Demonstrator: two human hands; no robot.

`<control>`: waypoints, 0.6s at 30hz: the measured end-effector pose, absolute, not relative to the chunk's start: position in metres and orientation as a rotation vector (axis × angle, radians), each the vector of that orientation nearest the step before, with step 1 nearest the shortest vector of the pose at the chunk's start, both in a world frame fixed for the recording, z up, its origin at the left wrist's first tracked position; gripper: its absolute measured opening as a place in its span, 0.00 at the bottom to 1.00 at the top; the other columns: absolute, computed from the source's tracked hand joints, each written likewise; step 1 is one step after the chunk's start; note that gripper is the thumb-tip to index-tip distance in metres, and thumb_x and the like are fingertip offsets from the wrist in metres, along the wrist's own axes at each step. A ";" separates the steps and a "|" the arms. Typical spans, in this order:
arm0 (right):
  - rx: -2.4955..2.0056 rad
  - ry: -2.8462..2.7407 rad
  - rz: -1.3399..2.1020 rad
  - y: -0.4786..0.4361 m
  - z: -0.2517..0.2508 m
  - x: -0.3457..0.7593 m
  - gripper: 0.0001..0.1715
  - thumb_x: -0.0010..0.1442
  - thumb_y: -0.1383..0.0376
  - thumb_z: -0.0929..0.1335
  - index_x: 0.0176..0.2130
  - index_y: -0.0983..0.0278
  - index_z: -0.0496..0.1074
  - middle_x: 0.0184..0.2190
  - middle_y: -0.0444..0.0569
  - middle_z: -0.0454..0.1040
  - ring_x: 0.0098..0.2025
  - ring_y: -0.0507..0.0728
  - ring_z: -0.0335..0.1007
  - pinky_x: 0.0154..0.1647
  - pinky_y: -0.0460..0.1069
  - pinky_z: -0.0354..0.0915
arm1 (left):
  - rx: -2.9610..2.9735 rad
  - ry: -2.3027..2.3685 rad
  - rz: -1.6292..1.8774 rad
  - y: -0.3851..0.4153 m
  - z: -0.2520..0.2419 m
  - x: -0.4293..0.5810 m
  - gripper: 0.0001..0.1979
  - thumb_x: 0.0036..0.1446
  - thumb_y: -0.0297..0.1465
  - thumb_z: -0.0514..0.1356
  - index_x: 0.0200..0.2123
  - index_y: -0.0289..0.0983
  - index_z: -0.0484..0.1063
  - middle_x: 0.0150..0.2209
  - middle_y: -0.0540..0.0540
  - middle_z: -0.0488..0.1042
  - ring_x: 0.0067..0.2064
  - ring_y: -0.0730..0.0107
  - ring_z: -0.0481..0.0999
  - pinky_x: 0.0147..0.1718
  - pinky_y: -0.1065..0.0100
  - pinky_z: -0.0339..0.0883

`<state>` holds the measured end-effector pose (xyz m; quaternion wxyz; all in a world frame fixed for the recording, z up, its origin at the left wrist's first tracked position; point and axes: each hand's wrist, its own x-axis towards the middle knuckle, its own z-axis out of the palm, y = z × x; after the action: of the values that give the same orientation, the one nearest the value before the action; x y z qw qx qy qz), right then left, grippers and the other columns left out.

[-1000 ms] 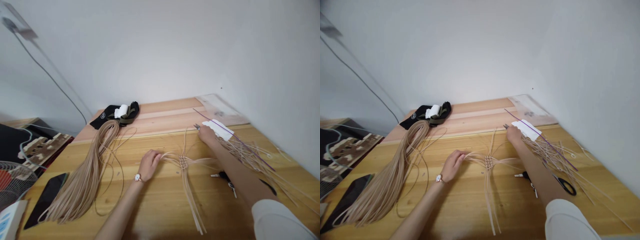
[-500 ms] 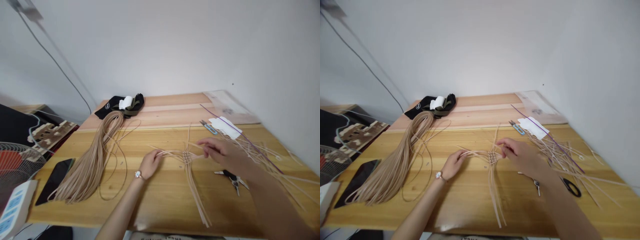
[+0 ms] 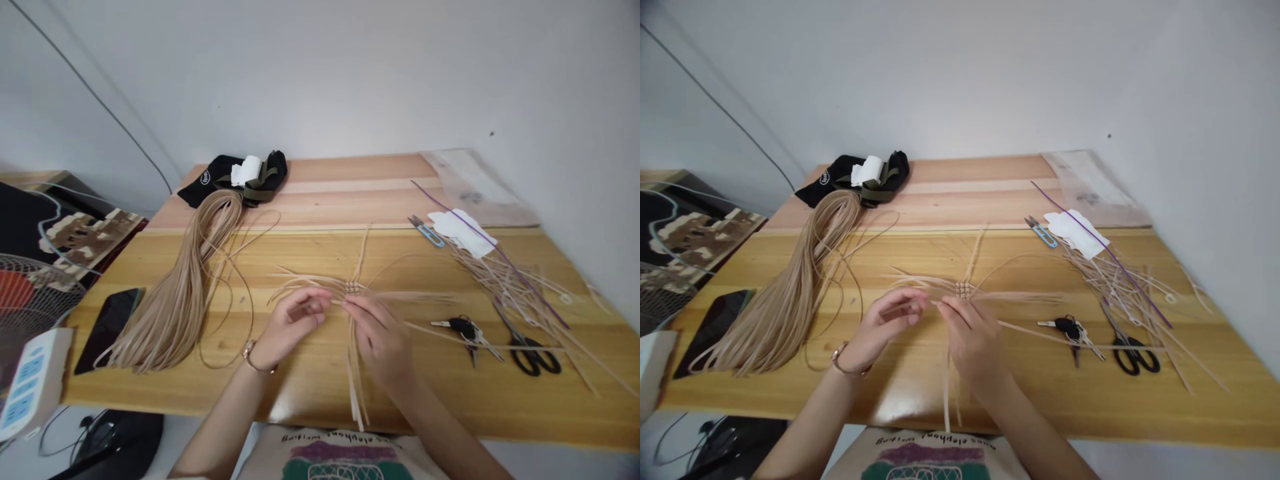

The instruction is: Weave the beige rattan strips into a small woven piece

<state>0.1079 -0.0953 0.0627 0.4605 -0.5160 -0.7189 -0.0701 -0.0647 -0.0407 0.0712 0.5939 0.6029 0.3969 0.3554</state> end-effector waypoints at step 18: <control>-1.697 -1.765 0.572 -0.101 0.042 0.123 0.13 0.60 0.66 0.61 0.37 0.65 0.74 0.32 0.49 0.76 0.32 0.55 0.71 0.32 0.49 0.65 | 1.520 1.246 0.921 -0.040 0.043 -0.081 0.09 0.54 0.34 0.58 0.30 0.34 0.73 0.25 0.48 0.72 0.27 0.74 0.70 0.28 0.72 0.64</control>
<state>0.1233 -0.1008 0.0419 0.3082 -0.6421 -0.6678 0.2164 -0.0807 -0.0396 0.0430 0.4668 0.6192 0.5077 0.3754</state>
